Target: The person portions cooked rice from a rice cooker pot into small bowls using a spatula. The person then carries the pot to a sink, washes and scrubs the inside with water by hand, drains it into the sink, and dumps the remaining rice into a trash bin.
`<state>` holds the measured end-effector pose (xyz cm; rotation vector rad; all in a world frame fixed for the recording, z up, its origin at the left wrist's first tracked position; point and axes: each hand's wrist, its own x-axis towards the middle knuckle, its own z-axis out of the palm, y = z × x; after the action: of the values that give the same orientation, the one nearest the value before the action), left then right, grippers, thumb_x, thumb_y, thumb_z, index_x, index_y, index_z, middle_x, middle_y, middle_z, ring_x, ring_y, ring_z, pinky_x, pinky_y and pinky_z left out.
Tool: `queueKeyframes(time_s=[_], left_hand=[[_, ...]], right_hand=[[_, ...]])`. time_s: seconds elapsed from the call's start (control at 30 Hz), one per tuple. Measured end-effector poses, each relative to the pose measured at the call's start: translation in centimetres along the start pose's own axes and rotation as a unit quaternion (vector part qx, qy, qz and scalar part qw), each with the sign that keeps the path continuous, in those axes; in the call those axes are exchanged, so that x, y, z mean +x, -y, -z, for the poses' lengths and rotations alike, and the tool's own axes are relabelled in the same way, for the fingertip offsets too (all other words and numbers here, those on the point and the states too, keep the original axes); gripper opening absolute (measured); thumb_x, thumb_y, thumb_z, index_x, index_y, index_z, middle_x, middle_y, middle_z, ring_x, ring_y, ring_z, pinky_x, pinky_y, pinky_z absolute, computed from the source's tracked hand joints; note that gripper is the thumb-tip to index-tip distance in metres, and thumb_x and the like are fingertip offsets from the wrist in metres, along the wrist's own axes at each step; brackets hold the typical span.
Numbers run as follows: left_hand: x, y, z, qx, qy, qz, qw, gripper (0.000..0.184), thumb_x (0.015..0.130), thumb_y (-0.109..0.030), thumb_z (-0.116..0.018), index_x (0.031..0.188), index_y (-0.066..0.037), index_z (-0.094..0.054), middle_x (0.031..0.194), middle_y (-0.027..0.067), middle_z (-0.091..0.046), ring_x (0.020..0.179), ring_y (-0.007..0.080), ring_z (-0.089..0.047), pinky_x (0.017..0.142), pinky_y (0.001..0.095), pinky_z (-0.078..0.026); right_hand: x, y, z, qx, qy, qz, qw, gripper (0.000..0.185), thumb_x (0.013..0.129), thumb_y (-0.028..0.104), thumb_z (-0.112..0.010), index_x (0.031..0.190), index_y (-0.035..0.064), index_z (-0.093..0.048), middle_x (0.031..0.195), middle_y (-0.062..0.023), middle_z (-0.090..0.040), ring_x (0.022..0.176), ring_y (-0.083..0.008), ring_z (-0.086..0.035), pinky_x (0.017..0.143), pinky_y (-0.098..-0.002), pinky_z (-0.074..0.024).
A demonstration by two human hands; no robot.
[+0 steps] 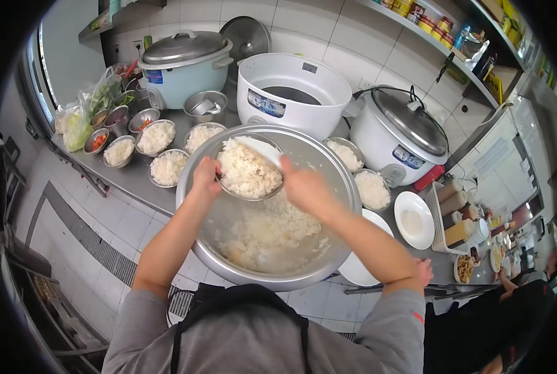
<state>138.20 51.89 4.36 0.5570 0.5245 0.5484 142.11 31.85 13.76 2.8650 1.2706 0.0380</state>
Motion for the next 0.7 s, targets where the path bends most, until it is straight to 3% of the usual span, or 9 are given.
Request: queueKeyframes(time_s=[0.1, 0.13, 0.27, 0.33, 0.37, 0.43, 0.5, 0.57, 0.7], left_hand=[[0.9, 0.3, 0.1, -0.012, 0.037, -0.019, 0.999, 0.025, 0.053, 0.015, -0.038, 0.065, -0.006, -0.031, 0.069, 0.001, -0.031, 0.059, 0.014, -0.03, 0.046, 0.0277, -0.032], [1.3, 0.5, 0.7, -0.005, 0.07, -0.033, 0.997, 0.026, 0.053, 0.015, -0.038, 0.068, -0.006, -0.033, 0.07, 0.001, -0.033, 0.061, 0.0136, -0.033, 0.047, 0.0271, -0.033], [0.9, -0.2, 0.4, -0.005, 0.047, -0.01, 0.999, 0.026, 0.054, 0.013, -0.039, 0.072, -0.005, -0.037, 0.072, 0.0014, -0.036, 0.063, 0.014, -0.038, 0.05, 0.0258, -0.037], [1.4, 0.5, -0.3, -0.008, 0.018, -0.015, 1.0, 0.023, 0.055, 0.012, -0.039, 0.069, -0.005, -0.038, 0.069, 0.002, -0.036, 0.061, 0.0152, -0.037, 0.048, 0.0283, -0.037], [2.7, 1.1, 0.4, 0.004, 0.003, -0.036, 0.999, 0.021, 0.055, 0.012, -0.039, 0.068, -0.006, -0.038, 0.067, 0.0023, -0.036, 0.059, 0.0159, -0.036, 0.046, 0.0304, -0.037], [2.2, -0.1, 0.4, -0.053, 0.073, -0.046, 0.995, 0.021, 0.056, 0.01, -0.039, 0.07, -0.005, -0.038, 0.067, 0.0042, -0.037, 0.059, 0.0179, -0.037, 0.049, 0.0326, -0.041], [2.1, -3.2, 1.5, -0.074, 0.059, -0.06, 0.994, 0.022, 0.055, 0.01, -0.039, 0.07, -0.005, -0.037, 0.069, 0.0047, -0.037, 0.058, 0.018, -0.037, 0.051, 0.0329, -0.043], [0.5, -6.4, 2.7, -0.114, 0.049, -0.068, 0.99, 0.022, 0.054, 0.011, -0.038, 0.069, -0.005, -0.035, 0.071, 0.0057, -0.037, 0.057, 0.018, -0.037, 0.053, 0.0336, -0.045], [0.2, -14.4, 10.9, -0.119, 0.014, -0.201, 0.972, 0.026, 0.058, 0.011, -0.037, 0.08, -0.003, -0.039, 0.074, 0.0071, -0.044, 0.063, 0.0185, -0.049, 0.06, 0.0325, -0.05]], right_hand=[[-0.1, -2.9, 1.8, 0.132, -0.121, 0.059, 0.982, 0.032, 0.081, 0.008, -0.037, 0.112, -0.0004, -0.038, 0.067, -0.0247, -0.056, 0.063, -0.0384, -0.057, 0.059, -0.0458, -0.0452], [-0.5, -2.6, 1.6, 0.079, -0.066, 0.011, 0.995, 0.031, 0.079, 0.008, -0.042, 0.109, 0.0006, -0.039, 0.064, -0.025, -0.055, 0.062, -0.0402, -0.056, 0.058, -0.0472, -0.044], [-1.7, -1.6, 0.3, 0.038, -0.025, 0.022, 0.999, 0.031, 0.08, 0.012, -0.044, 0.109, 0.0007, -0.039, 0.062, -0.0241, -0.055, 0.061, -0.0396, -0.055, 0.056, -0.0485, -0.0426], [-0.8, -2.3, 0.4, 0.063, -0.152, 0.031, 0.986, 0.033, 0.082, 0.015, -0.045, 0.112, 0.0036, -0.038, 0.065, -0.0241, -0.055, 0.06, -0.0417, -0.053, 0.057, -0.0494, -0.0408], [-0.3, -1.3, 0.0, 0.067, -0.139, 0.063, 0.986, 0.033, 0.082, 0.015, -0.045, 0.112, 0.0036, -0.038, 0.065, -0.0241, -0.055, 0.06, -0.0417, -0.053, 0.057, -0.0494, -0.0408], [-0.4, 0.1, -0.5, 0.022, -0.126, 0.059, 0.99, 0.028, 0.083, 0.014, -0.045, 0.108, 0.0027, -0.04, 0.06, -0.02, -0.055, 0.053, -0.0375, -0.053, 0.053, -0.0459, -0.042], [0.5, -1.9, -0.8, 0.101, -0.226, 0.064, 0.967, 0.023, 0.085, 0.014, -0.044, 0.105, 0.0017, -0.042, 0.056, -0.0135, -0.054, 0.046, -0.025, -0.053, 0.046, -0.0369, -0.0421], [-0.7, -0.7, 2.0, 0.323, -0.181, -0.052, 0.927, 0.02, 0.086, 0.013, -0.042, 0.103, 0.002, -0.044, 0.056, -0.0065, -0.051, 0.042, -0.0136, -0.048, 0.04, -0.027, -0.0386], [-1.7, -3.5, 0.5, 0.429, -0.164, -0.066, 0.886, 0.019, 0.086, 0.011, -0.041, 0.103, 0.0028, -0.044, 0.057, -0.0044, -0.049, 0.04, -0.0106, -0.045, 0.036, -0.0234, -0.0363]])
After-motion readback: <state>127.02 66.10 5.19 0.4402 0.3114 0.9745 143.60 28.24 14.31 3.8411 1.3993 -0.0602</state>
